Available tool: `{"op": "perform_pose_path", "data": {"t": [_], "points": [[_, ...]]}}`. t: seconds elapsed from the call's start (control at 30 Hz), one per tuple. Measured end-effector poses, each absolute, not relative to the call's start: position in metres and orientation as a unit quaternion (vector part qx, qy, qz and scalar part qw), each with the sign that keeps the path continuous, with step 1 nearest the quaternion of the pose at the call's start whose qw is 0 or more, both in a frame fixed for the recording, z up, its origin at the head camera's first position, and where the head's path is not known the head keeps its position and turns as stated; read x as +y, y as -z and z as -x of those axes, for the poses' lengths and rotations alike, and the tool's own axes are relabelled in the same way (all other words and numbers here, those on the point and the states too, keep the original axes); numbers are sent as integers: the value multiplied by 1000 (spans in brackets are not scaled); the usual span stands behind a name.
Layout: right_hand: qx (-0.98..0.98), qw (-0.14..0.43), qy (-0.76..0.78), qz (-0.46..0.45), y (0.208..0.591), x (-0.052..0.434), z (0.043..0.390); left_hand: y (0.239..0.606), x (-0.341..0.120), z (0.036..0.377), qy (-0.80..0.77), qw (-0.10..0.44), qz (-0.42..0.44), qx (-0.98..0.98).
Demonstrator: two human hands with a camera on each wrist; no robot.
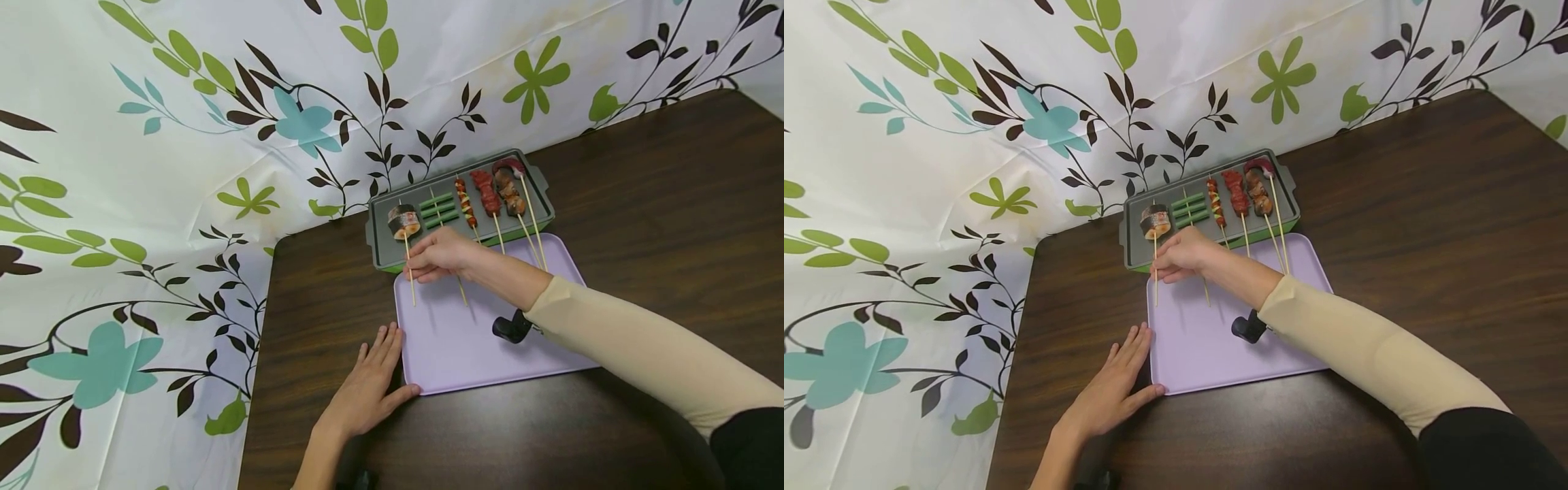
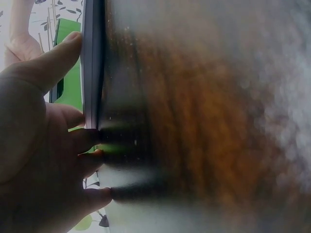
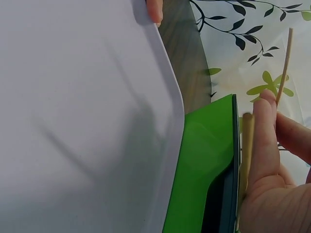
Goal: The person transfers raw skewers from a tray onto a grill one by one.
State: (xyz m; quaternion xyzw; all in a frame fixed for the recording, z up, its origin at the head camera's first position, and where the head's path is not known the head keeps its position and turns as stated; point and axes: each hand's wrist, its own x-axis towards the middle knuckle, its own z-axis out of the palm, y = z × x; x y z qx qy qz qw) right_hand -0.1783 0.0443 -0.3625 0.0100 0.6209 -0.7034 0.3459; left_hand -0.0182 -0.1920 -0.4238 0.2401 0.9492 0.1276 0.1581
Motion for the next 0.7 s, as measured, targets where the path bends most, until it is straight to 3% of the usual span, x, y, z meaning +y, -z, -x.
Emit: {"op": "perform_pose_path", "data": {"t": [0.7], "points": [[661,339,670,15,356,45,163,425,-192,19,-126,160,-239,949]]}}
